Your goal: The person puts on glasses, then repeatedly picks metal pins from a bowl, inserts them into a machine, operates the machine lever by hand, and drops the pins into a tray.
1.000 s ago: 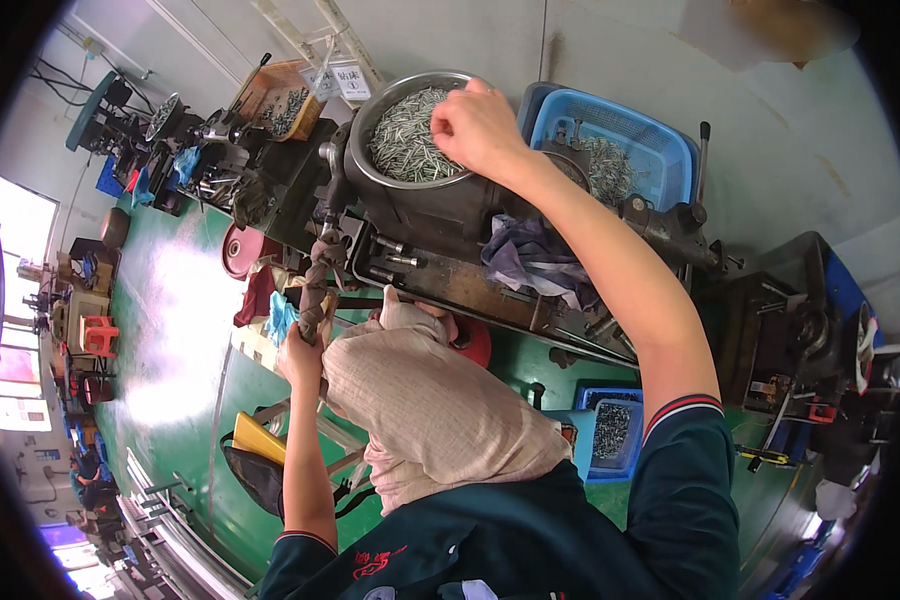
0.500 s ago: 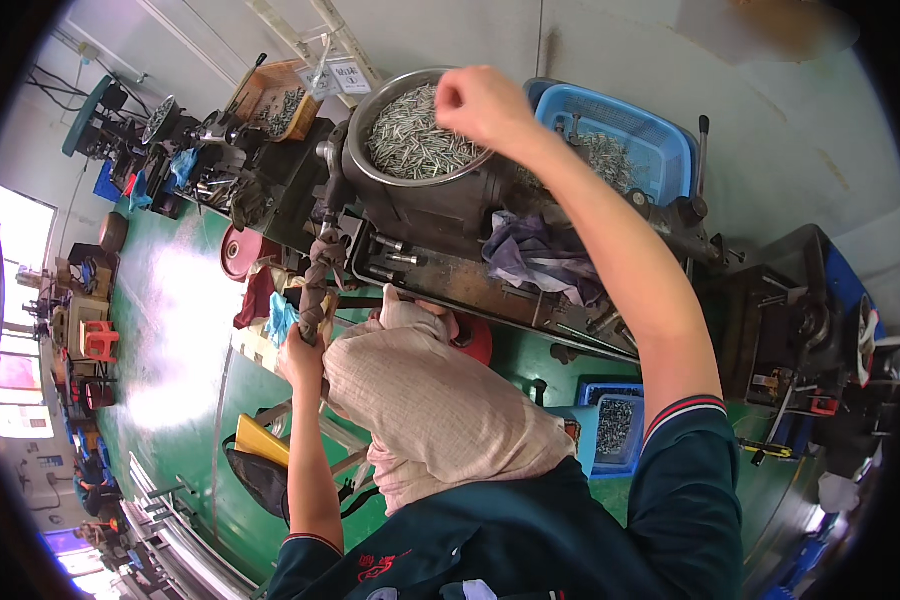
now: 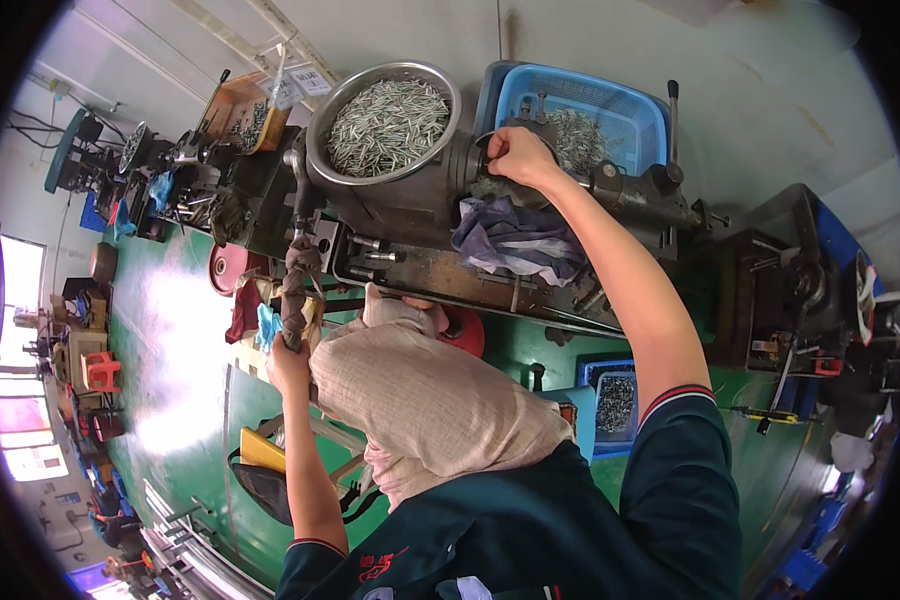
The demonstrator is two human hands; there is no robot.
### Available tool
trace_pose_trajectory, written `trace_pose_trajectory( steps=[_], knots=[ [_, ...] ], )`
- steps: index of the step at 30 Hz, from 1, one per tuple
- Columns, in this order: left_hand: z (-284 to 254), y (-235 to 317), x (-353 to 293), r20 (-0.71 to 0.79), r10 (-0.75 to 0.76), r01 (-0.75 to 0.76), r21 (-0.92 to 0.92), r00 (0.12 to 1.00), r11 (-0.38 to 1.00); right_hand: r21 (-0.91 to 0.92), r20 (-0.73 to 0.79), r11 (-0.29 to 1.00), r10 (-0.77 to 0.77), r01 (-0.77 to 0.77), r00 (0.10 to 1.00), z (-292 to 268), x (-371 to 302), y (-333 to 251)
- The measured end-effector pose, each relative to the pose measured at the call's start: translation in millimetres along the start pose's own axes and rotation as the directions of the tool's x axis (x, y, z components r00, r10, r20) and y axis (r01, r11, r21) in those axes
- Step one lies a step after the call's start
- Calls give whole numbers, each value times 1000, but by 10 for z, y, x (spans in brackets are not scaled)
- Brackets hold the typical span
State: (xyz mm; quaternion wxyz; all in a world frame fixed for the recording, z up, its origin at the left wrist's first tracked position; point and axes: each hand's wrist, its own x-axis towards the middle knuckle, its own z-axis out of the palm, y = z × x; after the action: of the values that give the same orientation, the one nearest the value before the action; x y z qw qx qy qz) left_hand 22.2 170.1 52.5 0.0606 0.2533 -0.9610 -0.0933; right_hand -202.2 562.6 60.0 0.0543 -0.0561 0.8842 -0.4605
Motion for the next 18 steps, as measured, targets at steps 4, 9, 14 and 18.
trace_pose_trajectory(
  steps=[4,9,14,18],
  knots=[
    [17,-41,0,-17,18,-18,-12,1000,1000,-35,35,999,3,-1,999,8,-20,-59],
    [19,-28,0,-26,22,-22,-17,999,1000,2,8,1000,-14,14,1000,9,10,34],
    [61,-73,23,-5,-8,8,9,1000,1000,82,77,997,-14,8,997,10,27,45],
    [45,-74,25,20,-22,22,5,1000,1000,16,94,1000,14,-16,995,-10,2,-13]
  ],
)
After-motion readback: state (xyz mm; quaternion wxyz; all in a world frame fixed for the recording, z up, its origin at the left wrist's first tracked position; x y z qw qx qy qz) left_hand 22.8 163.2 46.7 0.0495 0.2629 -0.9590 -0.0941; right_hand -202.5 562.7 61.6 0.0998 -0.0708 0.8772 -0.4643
